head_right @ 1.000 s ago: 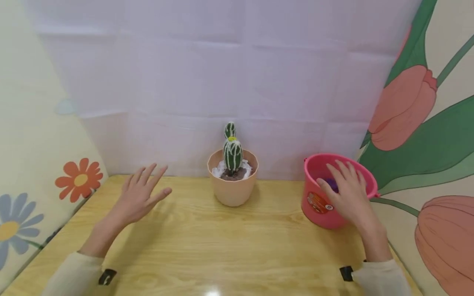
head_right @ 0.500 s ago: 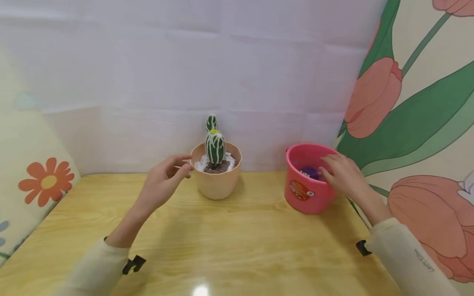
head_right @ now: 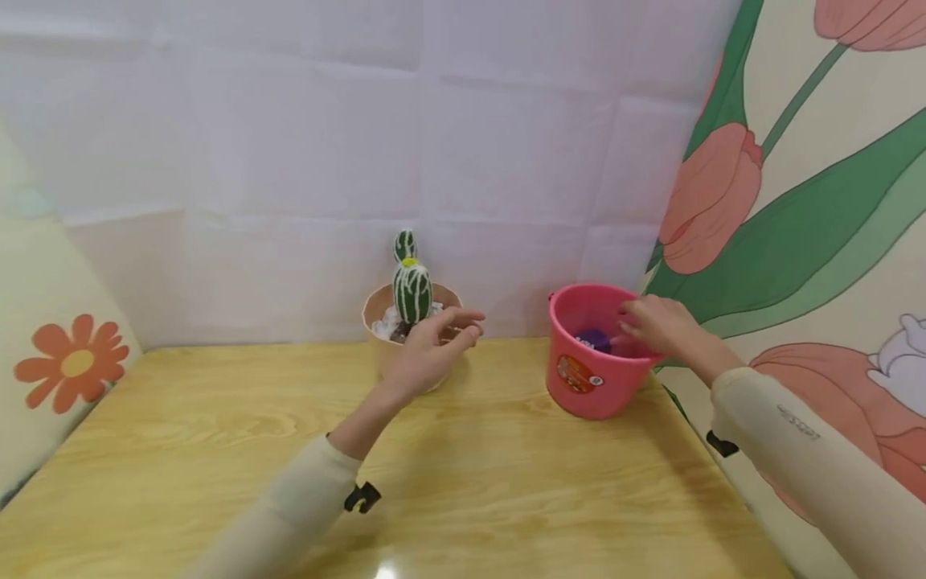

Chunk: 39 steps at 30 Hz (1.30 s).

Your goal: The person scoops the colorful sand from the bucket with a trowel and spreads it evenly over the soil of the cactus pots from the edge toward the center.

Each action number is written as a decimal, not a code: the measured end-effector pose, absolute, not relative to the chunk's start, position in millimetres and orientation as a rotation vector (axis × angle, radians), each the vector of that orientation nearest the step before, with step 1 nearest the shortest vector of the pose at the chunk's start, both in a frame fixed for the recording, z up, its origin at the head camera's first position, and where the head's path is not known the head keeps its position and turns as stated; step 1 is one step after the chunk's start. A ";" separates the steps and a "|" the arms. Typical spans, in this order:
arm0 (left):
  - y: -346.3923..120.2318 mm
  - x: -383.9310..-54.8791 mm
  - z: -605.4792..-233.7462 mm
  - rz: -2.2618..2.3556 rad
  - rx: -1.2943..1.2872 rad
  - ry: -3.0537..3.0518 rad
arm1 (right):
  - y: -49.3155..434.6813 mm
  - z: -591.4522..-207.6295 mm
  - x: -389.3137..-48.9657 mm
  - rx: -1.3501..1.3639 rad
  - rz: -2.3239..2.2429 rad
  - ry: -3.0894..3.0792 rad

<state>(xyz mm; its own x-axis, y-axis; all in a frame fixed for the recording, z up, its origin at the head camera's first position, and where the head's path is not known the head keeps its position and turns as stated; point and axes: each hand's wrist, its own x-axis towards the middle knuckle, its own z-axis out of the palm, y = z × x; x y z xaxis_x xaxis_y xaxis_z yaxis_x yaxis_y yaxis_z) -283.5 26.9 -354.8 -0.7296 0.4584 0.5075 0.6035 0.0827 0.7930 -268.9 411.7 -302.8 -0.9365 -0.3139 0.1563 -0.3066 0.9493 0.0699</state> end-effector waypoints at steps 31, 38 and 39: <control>178.0 -281.7 -386.4 -3.197 -0.097 -1.489 | 391.4 -295.2 -308.8 0.370 0.244 -3.426; 191.4 -281.8 -378.9 -3.228 -0.011 -1.355 | 377.2 -303.3 -313.1 0.159 0.218 -3.459; 191.9 -282.0 -378.2 -3.234 -0.001 -1.340 | 375.1 -304.1 -312.9 0.137 0.189 -3.459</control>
